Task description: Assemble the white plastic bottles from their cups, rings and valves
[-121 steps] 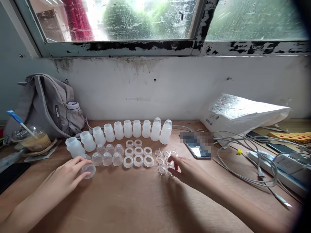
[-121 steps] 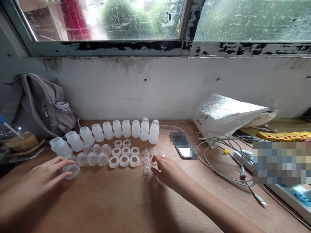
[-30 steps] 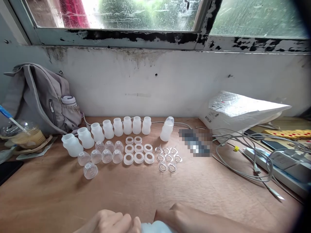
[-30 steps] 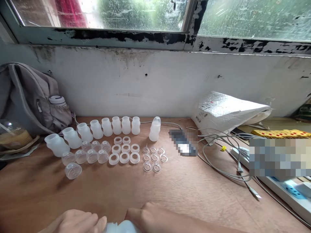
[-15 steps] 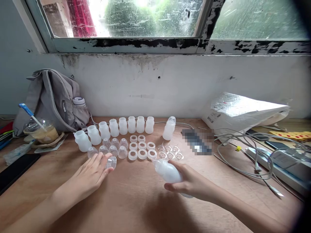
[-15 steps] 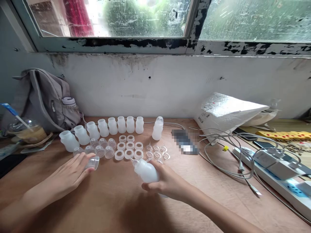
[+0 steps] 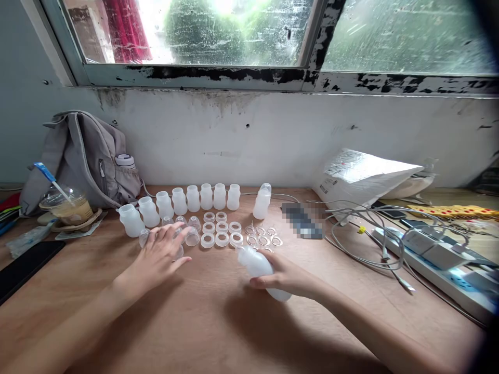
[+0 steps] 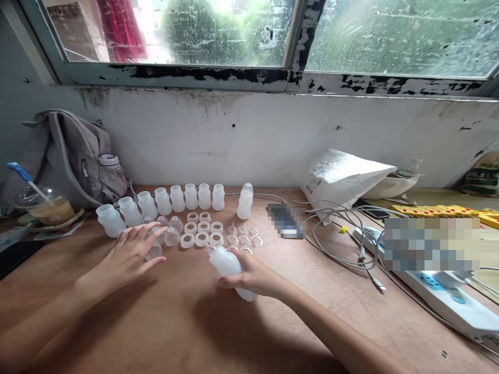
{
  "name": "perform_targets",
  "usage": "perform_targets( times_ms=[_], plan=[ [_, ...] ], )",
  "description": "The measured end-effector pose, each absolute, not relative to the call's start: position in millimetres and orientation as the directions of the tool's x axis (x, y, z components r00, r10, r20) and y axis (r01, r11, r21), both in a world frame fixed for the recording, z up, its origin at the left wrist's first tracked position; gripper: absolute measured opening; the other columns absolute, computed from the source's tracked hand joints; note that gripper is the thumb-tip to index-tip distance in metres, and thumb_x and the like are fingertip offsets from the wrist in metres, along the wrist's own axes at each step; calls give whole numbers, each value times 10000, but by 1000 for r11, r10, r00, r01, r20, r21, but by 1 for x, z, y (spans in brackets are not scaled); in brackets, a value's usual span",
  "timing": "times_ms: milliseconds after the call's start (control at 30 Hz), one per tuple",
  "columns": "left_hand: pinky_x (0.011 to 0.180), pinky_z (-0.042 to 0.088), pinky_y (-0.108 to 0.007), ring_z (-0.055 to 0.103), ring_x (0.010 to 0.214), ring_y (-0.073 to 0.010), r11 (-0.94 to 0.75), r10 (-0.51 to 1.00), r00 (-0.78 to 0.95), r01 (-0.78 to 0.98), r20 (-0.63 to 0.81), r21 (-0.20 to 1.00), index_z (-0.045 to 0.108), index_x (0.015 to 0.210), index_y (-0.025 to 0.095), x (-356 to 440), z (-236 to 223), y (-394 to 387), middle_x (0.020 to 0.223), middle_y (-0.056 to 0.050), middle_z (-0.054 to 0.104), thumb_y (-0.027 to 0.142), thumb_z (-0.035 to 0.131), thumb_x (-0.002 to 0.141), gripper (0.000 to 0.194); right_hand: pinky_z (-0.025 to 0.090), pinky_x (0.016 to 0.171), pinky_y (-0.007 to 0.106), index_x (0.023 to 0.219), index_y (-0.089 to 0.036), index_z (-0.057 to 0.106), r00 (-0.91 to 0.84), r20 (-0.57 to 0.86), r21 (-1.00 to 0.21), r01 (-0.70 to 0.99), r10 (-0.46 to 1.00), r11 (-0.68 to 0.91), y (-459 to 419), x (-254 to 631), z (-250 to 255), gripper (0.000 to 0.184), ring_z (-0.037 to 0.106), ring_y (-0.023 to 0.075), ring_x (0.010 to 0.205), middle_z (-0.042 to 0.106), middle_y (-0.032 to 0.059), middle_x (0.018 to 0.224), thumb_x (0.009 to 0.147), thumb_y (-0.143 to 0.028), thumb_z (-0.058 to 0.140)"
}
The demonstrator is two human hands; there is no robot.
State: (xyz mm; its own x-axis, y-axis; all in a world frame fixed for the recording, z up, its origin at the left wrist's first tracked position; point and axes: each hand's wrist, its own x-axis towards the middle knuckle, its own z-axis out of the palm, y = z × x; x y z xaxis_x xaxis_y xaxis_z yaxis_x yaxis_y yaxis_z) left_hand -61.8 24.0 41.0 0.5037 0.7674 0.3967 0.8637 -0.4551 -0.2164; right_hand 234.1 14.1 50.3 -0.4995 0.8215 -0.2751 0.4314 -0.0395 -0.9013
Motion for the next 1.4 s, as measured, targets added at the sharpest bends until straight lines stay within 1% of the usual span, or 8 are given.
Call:
perform_targets(
  times_ms=[200,367,533,633,800,933,1133,1400],
  plan=[
    [903,283,-410,444,1067,-234,-741,474,765,614,437,-271,403,1207,203,10,48,5,1180,-84,496,163,470,802,413,410,422,189,920,-157,484,-776,-492,-828,276,394,-489,5,223,39,314,533,92,472,560,-8,649,672,-336,552],
    [480,363,-263,500,516,-134,-839,394,846,491,359,-236,516,761,170,50,33,25,654,-7,559,177,453,751,63,431,389,200,836,-144,491,-801,-472,-799,212,368,-563,13,228,23,280,542,107,458,550,-13,600,626,-319,550],
    [390,323,-244,525,497,-151,-845,429,853,495,296,-201,510,798,158,71,45,31,674,-24,576,224,487,701,120,430,425,225,870,-162,488,-750,-508,-846,342,424,-409,18,250,40,291,527,108,456,548,-21,597,613,-287,543],
    [417,359,-252,554,517,-166,-837,508,843,531,177,-130,516,765,161,79,59,29,646,-24,584,186,500,663,106,417,484,238,878,-178,490,-599,-420,-839,542,682,-40,11,252,48,313,559,146,568,571,2,691,592,-258,589],
    [486,423,-278,597,619,-201,-760,642,764,645,64,-74,498,909,158,82,71,39,759,-38,611,224,548,660,262,389,557,272,984,-175,453,-367,193,-325,851,910,412,14,252,29,347,576,213,709,607,76,840,651,-183,549],
    [564,445,-267,595,743,-175,-755,639,739,655,215,-9,411,1071,181,70,83,47,969,-43,574,259,483,786,305,389,536,270,1030,-185,414,-347,349,-238,866,871,440,29,264,19,380,591,226,728,610,86,891,689,-282,551],
    [518,373,-207,544,589,-93,-776,608,738,630,291,23,509,847,199,56,99,49,806,30,590,236,438,855,81,370,480,249,1046,-214,402,-329,360,-239,872,873,427,31,266,23,419,607,218,660,625,56,841,681,-325,574],
    [435,249,-213,465,505,-85,-758,580,715,649,391,-61,508,724,162,53,101,47,636,22,521,343,288,914,343,407,491,257,1031,-213,420,-319,404,-291,844,857,451,27,260,31,426,601,208,670,623,44,842,670,-353,597]
  ],
)
